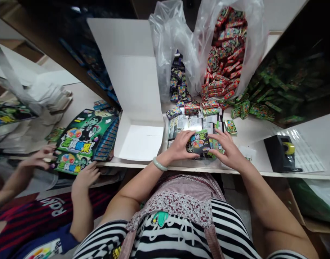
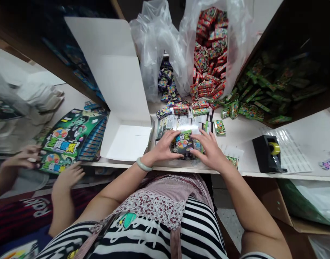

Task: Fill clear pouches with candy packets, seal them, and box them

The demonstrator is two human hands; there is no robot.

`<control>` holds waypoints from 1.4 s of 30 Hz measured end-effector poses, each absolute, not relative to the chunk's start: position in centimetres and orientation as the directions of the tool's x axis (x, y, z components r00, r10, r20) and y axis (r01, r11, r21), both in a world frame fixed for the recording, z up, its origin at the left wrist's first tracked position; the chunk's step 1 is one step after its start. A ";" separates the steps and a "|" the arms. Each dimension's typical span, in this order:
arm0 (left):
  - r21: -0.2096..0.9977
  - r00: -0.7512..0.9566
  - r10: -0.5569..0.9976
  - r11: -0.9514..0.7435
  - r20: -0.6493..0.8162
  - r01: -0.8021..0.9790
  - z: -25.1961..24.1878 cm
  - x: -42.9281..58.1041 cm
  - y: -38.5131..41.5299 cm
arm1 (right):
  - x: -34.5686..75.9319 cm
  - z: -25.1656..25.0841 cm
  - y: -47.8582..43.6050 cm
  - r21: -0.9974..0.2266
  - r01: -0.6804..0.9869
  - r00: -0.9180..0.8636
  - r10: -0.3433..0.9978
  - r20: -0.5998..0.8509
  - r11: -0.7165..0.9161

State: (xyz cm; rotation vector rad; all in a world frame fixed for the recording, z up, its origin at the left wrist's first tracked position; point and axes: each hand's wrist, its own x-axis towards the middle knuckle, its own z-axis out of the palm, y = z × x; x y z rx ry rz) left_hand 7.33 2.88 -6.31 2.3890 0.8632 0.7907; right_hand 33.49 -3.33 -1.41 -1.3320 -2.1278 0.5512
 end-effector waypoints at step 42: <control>0.980 0.298 0.939 -0.195 0.174 0.041 -8.5 5.1 4.3 | 33.5 -8.3 7.0 -0.662 0.749 -0.008 0.999 0.034 0.028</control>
